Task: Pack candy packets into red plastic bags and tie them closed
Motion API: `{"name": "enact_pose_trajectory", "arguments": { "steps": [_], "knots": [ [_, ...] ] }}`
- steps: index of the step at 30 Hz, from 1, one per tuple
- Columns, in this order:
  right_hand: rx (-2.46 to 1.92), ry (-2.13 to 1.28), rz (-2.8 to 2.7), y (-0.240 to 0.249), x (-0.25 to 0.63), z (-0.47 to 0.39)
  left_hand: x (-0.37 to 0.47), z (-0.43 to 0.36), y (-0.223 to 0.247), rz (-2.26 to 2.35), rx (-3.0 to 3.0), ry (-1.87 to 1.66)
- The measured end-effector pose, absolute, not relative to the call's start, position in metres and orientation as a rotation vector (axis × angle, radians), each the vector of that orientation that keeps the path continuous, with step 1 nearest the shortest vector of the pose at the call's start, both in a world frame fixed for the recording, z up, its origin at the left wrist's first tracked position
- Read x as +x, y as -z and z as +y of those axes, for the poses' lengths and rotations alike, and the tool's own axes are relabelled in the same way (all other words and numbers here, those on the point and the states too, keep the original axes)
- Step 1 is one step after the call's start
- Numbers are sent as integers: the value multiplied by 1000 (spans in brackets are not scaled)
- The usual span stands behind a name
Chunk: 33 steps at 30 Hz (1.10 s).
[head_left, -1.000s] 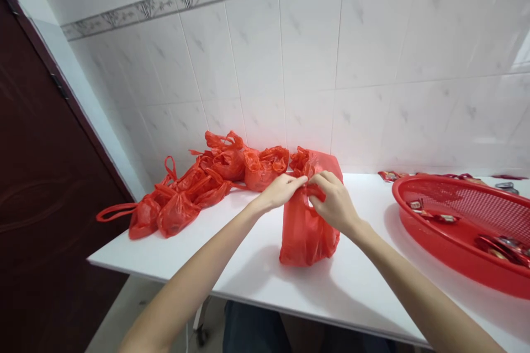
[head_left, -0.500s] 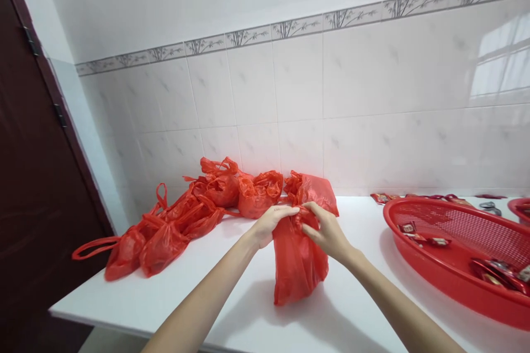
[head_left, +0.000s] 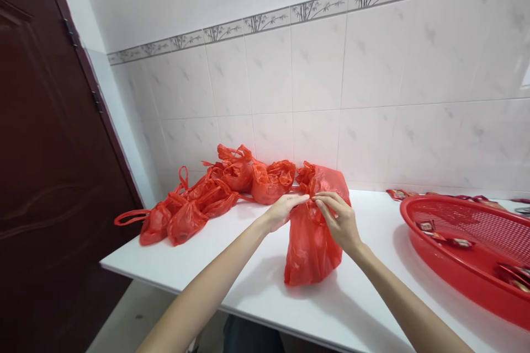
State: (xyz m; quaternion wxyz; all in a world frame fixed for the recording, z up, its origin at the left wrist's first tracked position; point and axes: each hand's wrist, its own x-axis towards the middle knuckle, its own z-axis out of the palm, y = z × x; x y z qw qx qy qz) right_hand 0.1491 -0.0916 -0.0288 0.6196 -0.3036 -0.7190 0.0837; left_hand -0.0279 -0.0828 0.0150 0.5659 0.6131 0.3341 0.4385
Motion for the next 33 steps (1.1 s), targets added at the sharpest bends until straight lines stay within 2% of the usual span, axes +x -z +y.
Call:
{"name": "enact_pose_trajectory", "arguments": {
  "steps": [6,16,22,28,33],
  "knots": [
    [-750,-182,-1580,17,160,-104,-49,-63,-3,883,1624,-1152],
    [-854,-639,-1302,45,189,-121,-88,-43,30,1039,1613,-1226],
    [-764,-901,-1240,29,184,-121,-74,-47,16,1014,1639,-1370],
    [-683,-851,-1440,-9,156,-117,-32,-82,-14,852,2065,-1348],
    [-692,-685,-1453,-12,148,-113,-13,-96,-23,912,2142,-1388]
  ]
}}
